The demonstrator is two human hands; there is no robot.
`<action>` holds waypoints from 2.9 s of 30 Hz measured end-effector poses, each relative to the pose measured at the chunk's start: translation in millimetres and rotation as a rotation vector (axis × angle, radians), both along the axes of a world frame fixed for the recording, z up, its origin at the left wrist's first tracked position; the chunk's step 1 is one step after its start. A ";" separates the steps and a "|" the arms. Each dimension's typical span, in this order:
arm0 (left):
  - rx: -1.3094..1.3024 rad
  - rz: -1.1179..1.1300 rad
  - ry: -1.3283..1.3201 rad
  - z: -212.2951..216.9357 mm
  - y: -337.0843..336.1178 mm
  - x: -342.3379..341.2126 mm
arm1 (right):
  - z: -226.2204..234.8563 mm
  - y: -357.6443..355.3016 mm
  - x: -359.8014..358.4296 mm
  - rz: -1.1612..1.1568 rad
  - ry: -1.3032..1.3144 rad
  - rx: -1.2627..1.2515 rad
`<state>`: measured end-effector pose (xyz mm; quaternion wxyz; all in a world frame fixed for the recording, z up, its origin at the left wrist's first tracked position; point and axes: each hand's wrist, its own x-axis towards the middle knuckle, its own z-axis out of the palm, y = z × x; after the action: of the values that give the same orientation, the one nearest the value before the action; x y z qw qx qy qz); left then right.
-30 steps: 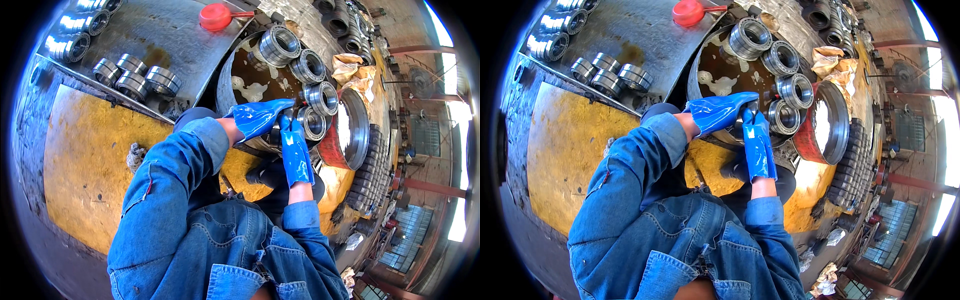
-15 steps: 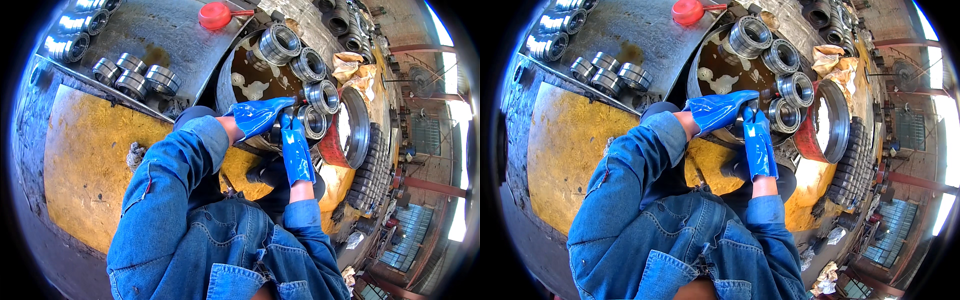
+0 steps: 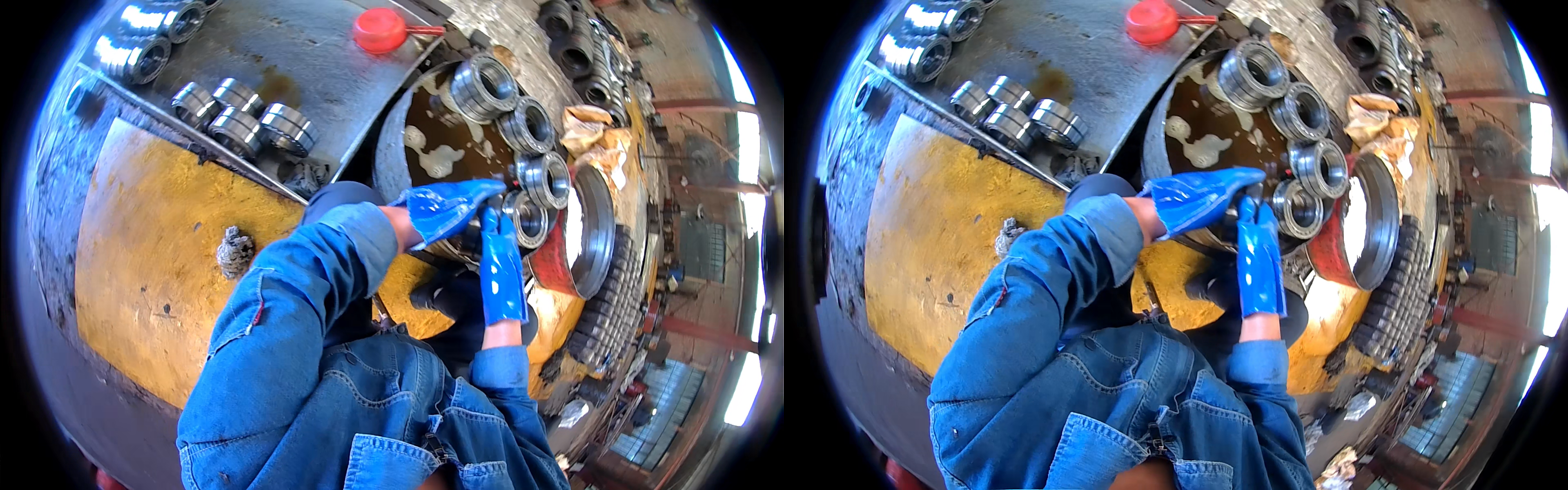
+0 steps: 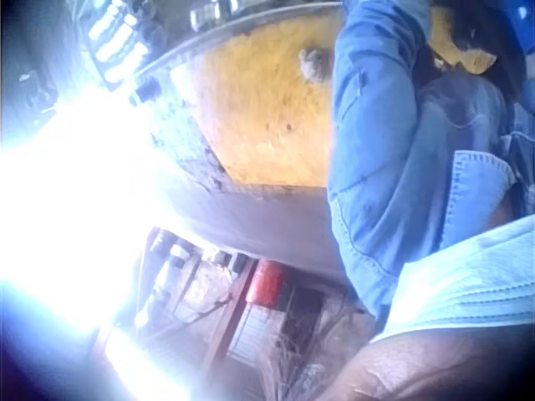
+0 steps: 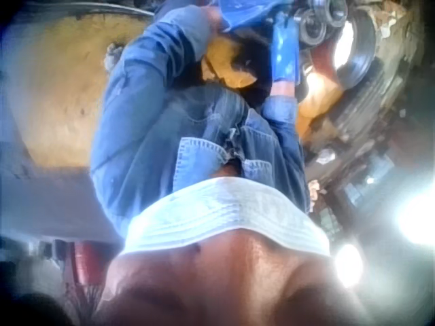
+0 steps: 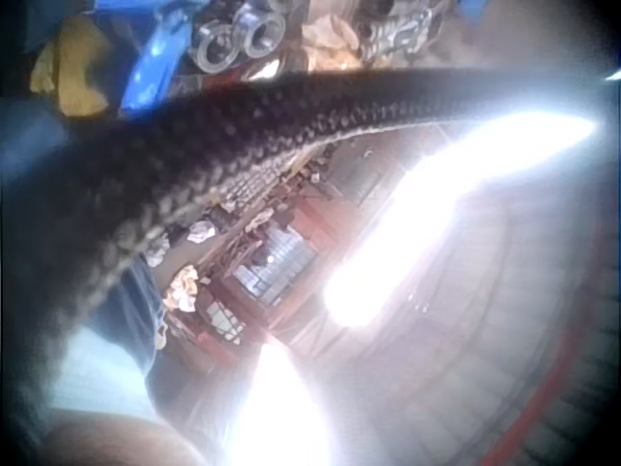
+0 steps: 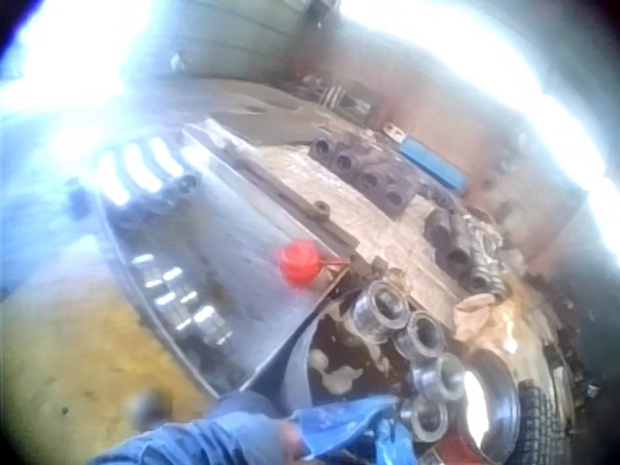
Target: The person cleans cylindrical metal bearings by hand, scrubbing them with a red brush and rinsing them in a basin of dark liquid. The person handles the bearings one at a time, rotating them to clean all surfaces before placing them on a metal tray.
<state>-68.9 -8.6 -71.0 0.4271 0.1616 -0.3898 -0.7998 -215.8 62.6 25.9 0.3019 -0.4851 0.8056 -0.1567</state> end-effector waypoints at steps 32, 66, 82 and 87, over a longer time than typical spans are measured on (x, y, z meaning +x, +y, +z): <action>0.509 0.834 0.330 26.8 -20.3 239.1 | -116.1 -257.6 307.5 1.067 0.108 -0.042; 0.122 0.615 -0.119 134.2 -41.2 120.7 | -79.2 -106.3 42.5 0.194 -1.041 -0.050; 0.485 -0.073 -0.564 -25.1 -51.9 25.6 | -42.1 21.4 -88.7 0.068 0.111 -0.287; 0.390 -0.178 -0.566 -25.7 -27.2 25.0 | -20.6 -7.4 -92.9 0.154 0.584 -0.179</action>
<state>-43.9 -35.8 -96.7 0.1920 0.4206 -0.3453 -0.8167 -308.8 55.1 5.3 0.0246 -0.5937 0.8022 -0.0579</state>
